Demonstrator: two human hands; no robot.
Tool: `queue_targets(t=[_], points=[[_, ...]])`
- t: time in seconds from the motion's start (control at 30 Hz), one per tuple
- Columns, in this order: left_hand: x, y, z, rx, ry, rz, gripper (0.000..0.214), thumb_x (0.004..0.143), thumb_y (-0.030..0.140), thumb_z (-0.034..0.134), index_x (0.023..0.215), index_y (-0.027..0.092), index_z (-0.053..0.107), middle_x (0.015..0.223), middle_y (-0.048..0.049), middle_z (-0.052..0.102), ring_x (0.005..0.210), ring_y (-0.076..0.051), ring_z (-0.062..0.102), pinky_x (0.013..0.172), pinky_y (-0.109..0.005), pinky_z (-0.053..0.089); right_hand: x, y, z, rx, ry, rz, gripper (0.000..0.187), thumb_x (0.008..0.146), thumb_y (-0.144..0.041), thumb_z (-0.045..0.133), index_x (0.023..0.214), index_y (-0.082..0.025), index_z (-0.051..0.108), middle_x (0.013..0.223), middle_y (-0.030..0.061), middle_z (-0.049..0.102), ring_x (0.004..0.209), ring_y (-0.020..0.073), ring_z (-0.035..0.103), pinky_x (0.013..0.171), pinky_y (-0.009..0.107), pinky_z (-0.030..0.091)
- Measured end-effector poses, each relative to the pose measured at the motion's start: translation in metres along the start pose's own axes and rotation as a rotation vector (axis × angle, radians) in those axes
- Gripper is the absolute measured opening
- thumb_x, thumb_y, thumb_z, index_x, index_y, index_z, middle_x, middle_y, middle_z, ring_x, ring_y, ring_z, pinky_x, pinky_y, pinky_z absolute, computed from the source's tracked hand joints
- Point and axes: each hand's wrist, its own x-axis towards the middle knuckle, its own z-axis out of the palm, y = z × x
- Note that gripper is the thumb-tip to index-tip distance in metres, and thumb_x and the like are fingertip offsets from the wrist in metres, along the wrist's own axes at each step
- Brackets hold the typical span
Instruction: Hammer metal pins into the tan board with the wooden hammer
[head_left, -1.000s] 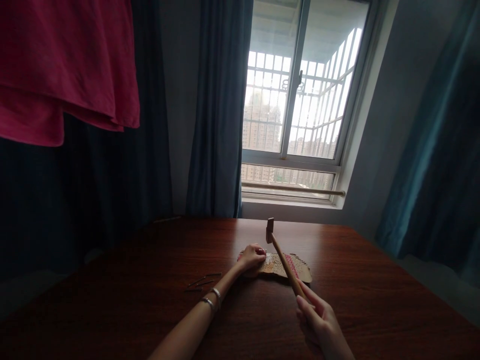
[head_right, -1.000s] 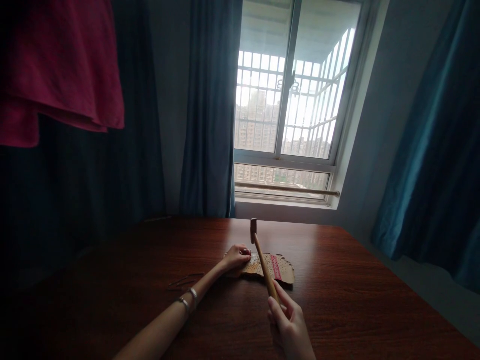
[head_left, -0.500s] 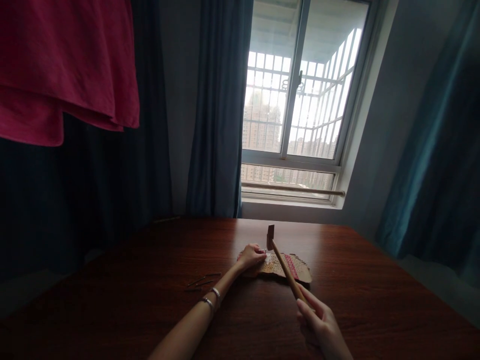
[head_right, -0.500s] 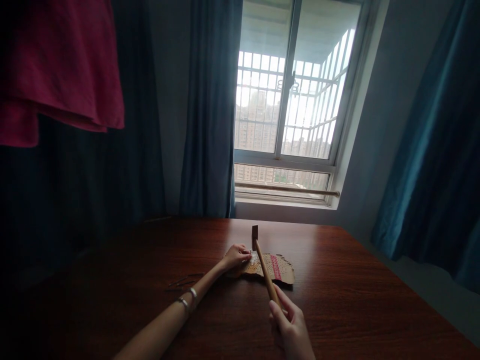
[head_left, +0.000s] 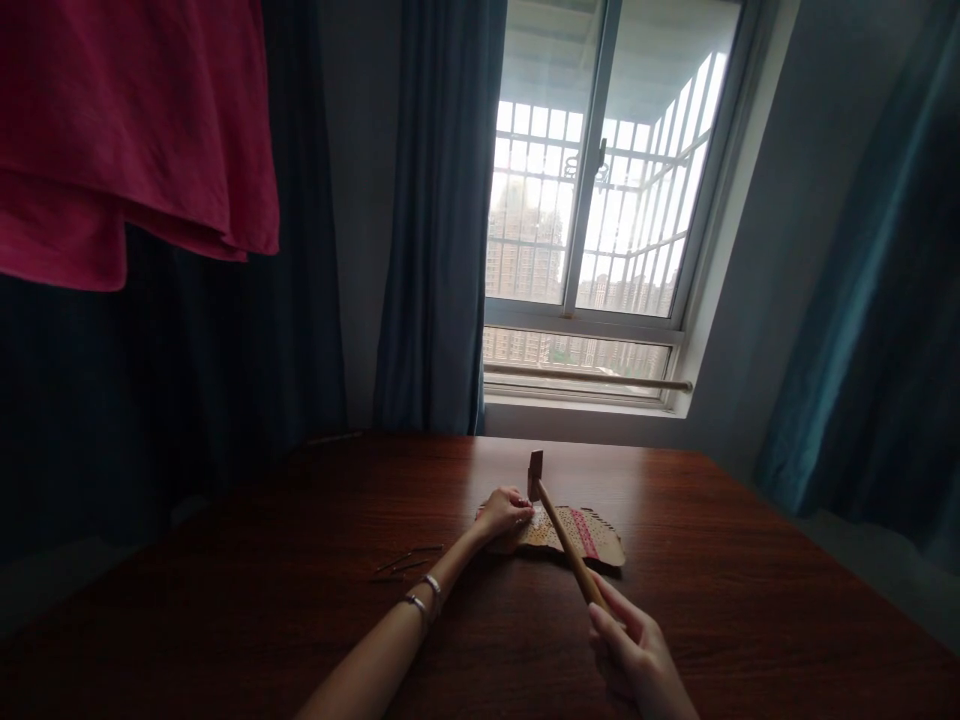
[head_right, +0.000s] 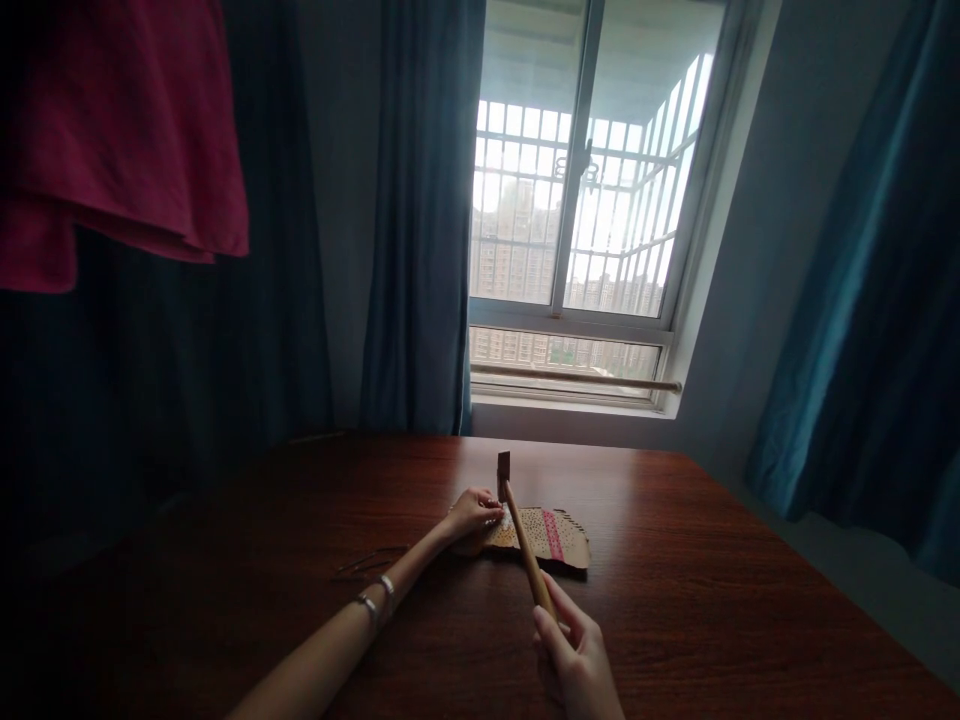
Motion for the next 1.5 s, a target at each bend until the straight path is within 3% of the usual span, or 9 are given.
queue_targets(t=[0.17, 0.33, 0.57, 0.77, 1.5], points=[[0.002, -0.003, 0.002, 0.001, 0.013, 0.019, 0.026, 0.063, 0.039, 0.063, 0.061, 0.013, 0.068, 0.069, -0.0015, 0.06, 0.066, -0.013, 0.053, 0.059, -0.02, 0.037, -0.003, -0.007, 0.003, -0.002, -0.027, -0.025, 0.079, 0.063, -0.05, 0.068, 0.129, -0.016, 0.04, 0.047, -0.0095, 0.037, 0.032, -0.001, 0.018, 0.031, 0.011, 0.009], [0.002, -0.005, 0.002, -0.014, 0.0, 0.01, 0.026, 0.063, 0.038, 0.064, 0.064, 0.013, 0.069, 0.069, -0.0017, 0.061, 0.066, -0.014, 0.053, 0.06, -0.021, 0.038, 0.001, -0.001, 0.001, 0.001, 0.001, 0.008, 0.087, 0.058, -0.052, 0.071, 0.129, -0.013, 0.04, 0.046, -0.0106, 0.034, 0.032, -0.0009, 0.015, 0.03, 0.012, 0.007], [0.002, -0.004, 0.002, -0.061, 0.016, 0.034, 0.025, 0.061, 0.037, 0.065, 0.063, 0.013, 0.069, 0.069, -0.0023, 0.061, 0.066, -0.014, 0.054, 0.06, -0.022, 0.038, -0.002, -0.008, 0.002, -0.03, -0.044, -0.028, 0.082, 0.068, -0.049, 0.065, 0.134, -0.015, 0.03, 0.049, -0.0096, 0.038, 0.034, -0.0006, 0.017, 0.03, 0.011, 0.011], [0.002, -0.004, 0.003, -0.058, 0.009, 0.011, 0.026, 0.061, 0.038, 0.065, 0.064, 0.012, 0.069, 0.07, -0.0026, 0.062, 0.066, -0.014, 0.054, 0.059, -0.022, 0.038, 0.0, -0.005, 0.003, -0.048, -0.036, 0.007, 0.088, 0.062, -0.053, 0.067, 0.132, -0.012, 0.034, 0.047, -0.0097, 0.038, 0.033, -0.0008, 0.016, 0.029, 0.011, 0.01], [0.002, -0.007, 0.002, -0.009, 0.005, 0.03, 0.023, 0.064, 0.034, 0.062, 0.065, 0.013, 0.069, 0.071, -0.0019, 0.062, 0.066, -0.013, 0.054, 0.058, -0.02, 0.037, 0.0, 0.004, 0.003, -0.032, 0.02, -0.009, 0.085, 0.059, -0.054, 0.069, 0.129, -0.014, 0.041, 0.048, -0.0087, 0.039, 0.033, -0.0013, 0.016, 0.03, 0.011, 0.006]])
